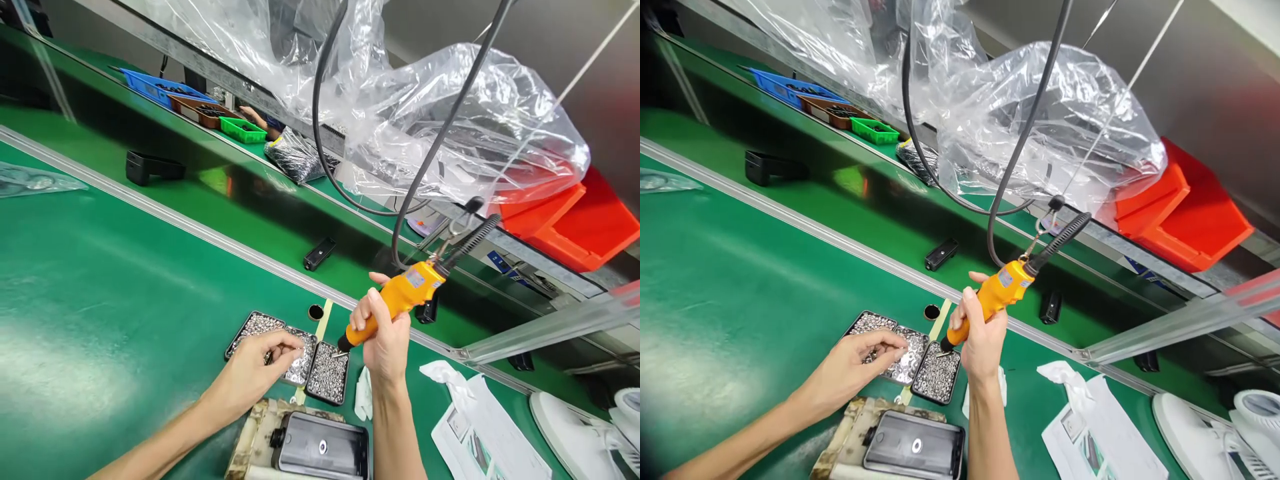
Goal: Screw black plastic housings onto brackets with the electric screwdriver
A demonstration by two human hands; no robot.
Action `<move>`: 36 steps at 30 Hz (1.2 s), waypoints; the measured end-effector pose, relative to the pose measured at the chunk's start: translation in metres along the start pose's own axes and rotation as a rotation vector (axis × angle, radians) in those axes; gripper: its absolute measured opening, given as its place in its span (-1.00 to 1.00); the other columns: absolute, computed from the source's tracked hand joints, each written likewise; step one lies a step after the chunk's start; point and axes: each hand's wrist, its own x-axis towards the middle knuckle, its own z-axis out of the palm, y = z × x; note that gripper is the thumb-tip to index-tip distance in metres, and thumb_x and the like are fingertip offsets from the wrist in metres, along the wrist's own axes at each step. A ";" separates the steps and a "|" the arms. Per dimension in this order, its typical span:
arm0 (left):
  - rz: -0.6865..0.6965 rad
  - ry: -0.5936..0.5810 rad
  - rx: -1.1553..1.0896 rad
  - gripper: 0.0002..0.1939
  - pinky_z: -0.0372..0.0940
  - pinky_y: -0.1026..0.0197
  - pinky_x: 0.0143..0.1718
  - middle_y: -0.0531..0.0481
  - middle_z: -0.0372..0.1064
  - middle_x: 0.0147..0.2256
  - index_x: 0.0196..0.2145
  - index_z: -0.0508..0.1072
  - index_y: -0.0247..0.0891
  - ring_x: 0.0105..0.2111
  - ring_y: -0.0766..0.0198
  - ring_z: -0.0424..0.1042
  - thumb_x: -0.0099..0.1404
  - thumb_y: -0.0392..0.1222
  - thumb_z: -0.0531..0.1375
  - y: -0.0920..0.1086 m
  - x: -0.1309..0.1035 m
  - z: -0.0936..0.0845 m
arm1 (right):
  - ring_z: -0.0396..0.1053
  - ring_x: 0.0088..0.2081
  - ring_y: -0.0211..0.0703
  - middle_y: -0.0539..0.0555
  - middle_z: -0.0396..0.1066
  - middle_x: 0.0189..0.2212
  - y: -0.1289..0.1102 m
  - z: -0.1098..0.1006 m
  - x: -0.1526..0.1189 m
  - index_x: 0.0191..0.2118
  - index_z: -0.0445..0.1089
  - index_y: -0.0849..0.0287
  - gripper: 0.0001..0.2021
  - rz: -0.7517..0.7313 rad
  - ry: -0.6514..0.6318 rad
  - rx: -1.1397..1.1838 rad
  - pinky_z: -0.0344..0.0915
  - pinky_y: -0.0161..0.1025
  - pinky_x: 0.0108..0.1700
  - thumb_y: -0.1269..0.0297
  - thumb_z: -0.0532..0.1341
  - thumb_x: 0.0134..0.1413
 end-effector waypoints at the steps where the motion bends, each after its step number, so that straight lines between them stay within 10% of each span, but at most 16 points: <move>1: 0.017 -0.013 -0.007 -0.78 0.32 0.19 -0.27 0.00 0.49 -0.36 -0.25 0.59 -0.19 -0.33 0.19 0.43 0.37 -0.04 0.21 0.001 -0.002 0.003 | 0.09 -0.65 -0.41 -0.22 0.12 -0.60 -0.004 0.003 -0.005 -0.02 0.31 0.04 -0.76 0.002 0.009 0.049 0.14 -0.40 -0.57 0.19 0.30 0.26; 36: 0.038 -0.042 -0.232 -0.85 0.45 0.29 -0.20 0.08 0.60 -0.35 -0.26 0.62 -0.23 -0.33 0.26 0.59 0.24 -0.35 0.26 0.014 -0.017 0.018 | -0.03 -0.70 -0.46 -0.24 0.06 -0.65 -0.004 0.025 -0.038 -0.19 0.35 0.06 -0.90 -0.031 -0.160 0.214 0.15 -0.47 -0.65 0.20 0.19 0.40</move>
